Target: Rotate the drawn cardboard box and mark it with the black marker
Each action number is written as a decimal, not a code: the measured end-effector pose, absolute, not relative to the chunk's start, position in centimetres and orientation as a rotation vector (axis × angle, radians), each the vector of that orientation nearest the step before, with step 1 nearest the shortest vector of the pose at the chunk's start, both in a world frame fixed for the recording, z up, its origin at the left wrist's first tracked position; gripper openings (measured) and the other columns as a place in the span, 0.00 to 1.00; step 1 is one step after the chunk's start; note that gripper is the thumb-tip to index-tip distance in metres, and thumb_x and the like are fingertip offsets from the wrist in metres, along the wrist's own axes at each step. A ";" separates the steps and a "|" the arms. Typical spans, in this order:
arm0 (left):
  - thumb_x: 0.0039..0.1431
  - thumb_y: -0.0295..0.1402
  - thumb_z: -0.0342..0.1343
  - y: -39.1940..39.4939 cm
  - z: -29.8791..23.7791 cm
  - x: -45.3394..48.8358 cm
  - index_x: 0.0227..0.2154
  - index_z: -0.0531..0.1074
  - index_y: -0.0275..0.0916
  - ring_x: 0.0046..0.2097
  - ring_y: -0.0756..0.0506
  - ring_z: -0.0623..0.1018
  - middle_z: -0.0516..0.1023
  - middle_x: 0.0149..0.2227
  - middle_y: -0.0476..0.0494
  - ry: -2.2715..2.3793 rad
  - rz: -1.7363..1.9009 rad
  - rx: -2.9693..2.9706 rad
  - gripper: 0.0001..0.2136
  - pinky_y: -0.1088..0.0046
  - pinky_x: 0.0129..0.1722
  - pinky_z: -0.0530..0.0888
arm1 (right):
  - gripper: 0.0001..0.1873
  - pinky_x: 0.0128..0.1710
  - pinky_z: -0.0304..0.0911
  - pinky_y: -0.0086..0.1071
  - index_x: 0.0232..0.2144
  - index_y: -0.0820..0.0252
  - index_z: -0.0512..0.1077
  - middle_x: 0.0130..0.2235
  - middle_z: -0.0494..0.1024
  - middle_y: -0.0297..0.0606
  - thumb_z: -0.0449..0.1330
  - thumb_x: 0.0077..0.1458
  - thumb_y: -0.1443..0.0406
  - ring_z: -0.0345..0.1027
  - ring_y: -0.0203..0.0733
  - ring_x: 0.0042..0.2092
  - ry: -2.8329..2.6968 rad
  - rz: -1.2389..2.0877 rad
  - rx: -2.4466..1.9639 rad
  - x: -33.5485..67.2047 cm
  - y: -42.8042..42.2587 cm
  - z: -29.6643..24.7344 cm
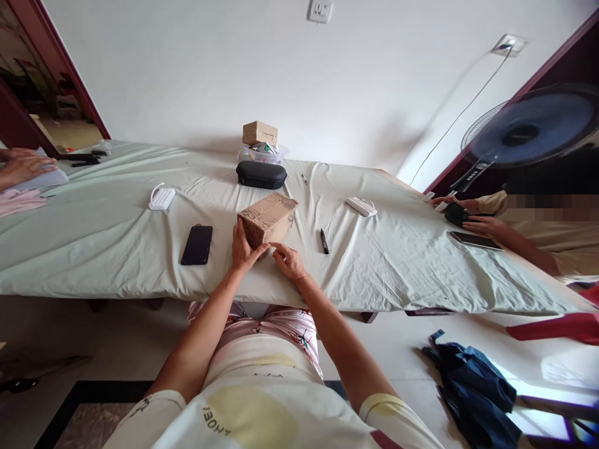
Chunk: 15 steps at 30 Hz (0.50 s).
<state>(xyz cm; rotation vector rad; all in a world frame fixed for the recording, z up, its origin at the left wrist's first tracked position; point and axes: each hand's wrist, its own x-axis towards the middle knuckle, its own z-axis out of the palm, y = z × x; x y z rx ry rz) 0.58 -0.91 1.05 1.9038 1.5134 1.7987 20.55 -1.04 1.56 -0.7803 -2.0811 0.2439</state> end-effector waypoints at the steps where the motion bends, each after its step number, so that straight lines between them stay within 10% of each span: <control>1: 0.51 0.63 0.64 -0.8 0.9 0.8 0.74 0.43 0.36 0.75 0.25 0.53 0.50 0.73 0.20 1.536 1.783 1.925 0.58 0.45 0.71 0.59 | 0.15 0.36 0.70 0.30 0.50 0.55 0.77 0.32 0.80 0.35 0.54 0.67 0.65 0.72 0.36 0.31 -2.104 0.195 -0.762 20.5 -1.1 1.7; 15: 0.52 0.50 0.68 -1.1 0.5 1.3 0.74 0.45 0.43 0.72 0.28 0.60 0.56 0.72 0.27 1.338 1.686 2.020 0.53 0.46 0.67 0.66 | 0.25 0.67 0.56 0.53 0.64 0.47 0.69 0.67 0.67 0.45 0.57 0.67 0.57 0.59 0.55 0.69 -1.893 -0.424 -0.993 22.0 -1.1 3.0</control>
